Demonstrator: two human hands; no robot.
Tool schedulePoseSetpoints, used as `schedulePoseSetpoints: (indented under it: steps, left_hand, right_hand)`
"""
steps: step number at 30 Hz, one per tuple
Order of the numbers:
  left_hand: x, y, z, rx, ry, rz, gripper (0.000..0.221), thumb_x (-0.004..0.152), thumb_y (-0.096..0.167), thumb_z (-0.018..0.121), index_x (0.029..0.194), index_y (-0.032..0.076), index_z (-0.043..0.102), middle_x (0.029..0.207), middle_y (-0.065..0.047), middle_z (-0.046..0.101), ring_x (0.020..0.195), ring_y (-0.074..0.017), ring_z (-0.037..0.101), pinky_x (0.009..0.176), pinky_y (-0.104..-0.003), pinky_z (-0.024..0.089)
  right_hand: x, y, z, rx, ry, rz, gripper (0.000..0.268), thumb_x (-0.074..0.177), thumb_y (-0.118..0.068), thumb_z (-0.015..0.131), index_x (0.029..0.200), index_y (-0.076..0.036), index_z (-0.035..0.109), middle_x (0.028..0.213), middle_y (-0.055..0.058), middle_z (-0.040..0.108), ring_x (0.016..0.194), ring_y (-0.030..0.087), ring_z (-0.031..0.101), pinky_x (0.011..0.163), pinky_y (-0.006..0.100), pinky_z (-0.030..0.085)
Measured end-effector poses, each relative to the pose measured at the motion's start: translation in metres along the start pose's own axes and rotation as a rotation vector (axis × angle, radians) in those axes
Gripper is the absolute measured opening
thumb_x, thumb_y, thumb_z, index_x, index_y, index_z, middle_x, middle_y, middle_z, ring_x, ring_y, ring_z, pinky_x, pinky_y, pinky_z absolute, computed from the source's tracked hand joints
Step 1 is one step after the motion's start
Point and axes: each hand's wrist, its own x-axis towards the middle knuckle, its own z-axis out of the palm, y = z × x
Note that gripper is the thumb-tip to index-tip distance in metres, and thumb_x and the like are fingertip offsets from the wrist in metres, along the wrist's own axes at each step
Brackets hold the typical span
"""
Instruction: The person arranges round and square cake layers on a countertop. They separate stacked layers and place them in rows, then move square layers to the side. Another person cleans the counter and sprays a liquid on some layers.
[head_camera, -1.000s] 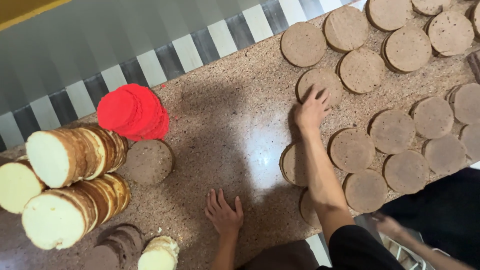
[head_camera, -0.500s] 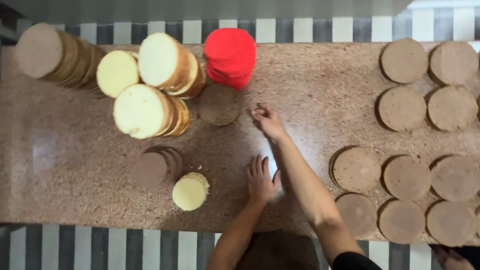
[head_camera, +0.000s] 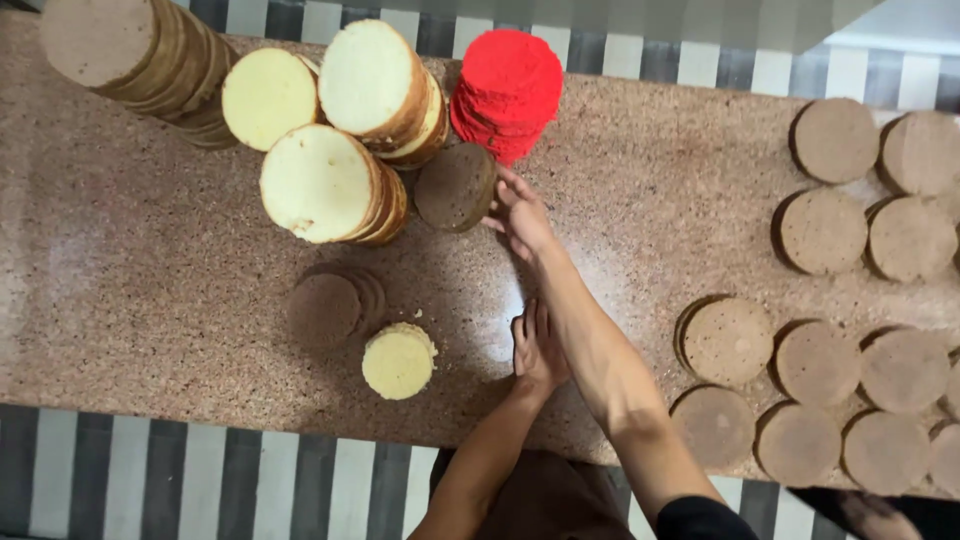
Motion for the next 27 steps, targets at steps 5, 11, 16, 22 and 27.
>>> schedulePoseSetpoints:
  steps: [5,11,16,22,27]
  left_hand:
    - [0.005,-0.001,0.001,0.163,-0.168,0.004,0.086,0.088,0.052,0.061,0.157,0.007,0.035,0.163,-0.028,0.024,0.151,-0.0455,0.016,0.112,-0.059,0.018]
    - [0.010,0.004,-0.014,0.092,-0.180,-0.019,0.094,0.085,0.058,0.064,0.160,0.012,0.029,0.166,-0.019,0.023,0.152,-0.0396,0.012,0.110,-0.058,0.018]
    - [0.003,-0.015,0.038,-0.019,0.023,-0.001,0.106,0.085,0.067,0.066,0.162,0.006,0.026,0.165,-0.019,0.026,0.154,-0.0304,0.017,0.116,-0.055,0.019]
    - [0.017,0.003,-0.016,0.084,-0.545,-0.147,0.120,0.081,0.069,0.067,0.161,0.005,0.006,0.165,-0.023,0.013,0.152,-0.0333,0.011,0.116,-0.060,0.009]
    - [-0.012,-0.024,0.058,0.190,-0.416,-0.080,0.091,0.095,0.063,0.046,0.157,0.014,0.001,0.166,-0.013,0.013,0.153,-0.0313,0.010,0.120,-0.059,0.006]
  right_hand:
    - [0.005,0.011,-0.003,-0.215,-0.055,-0.214,0.060,0.098,0.005,0.058,0.153,-0.016,0.053,0.104,-0.003,0.061,0.078,0.011,0.056,0.066,0.027,0.051]
    - [0.001,0.014,-0.006,-0.735,0.009,-0.635,0.056,0.087,0.002,0.071,0.142,-0.008,0.061,0.103,0.003,0.069,0.092,0.017,0.067,0.085,0.028,0.055]
    - [-0.008,0.016,0.003,-1.002,0.097,-0.678,0.050,0.084,-0.007,0.078,0.133,-0.014,0.069,0.121,0.015,0.066,0.113,0.029,0.063,0.098,0.037,0.052]
    - [0.010,0.044,-0.007,-1.030,0.215,-0.782,0.039,0.090,-0.010,0.078,0.128,-0.014,0.075,0.144,0.025,0.051,0.133,0.042,0.047,0.111,0.050,0.039]
    - [-0.003,0.027,0.014,-0.902,0.186,-0.557,0.059,0.086,-0.031,0.081,0.131,-0.004,0.056,0.130,0.021,0.057,0.124,0.038,0.054,0.107,0.048,0.045]
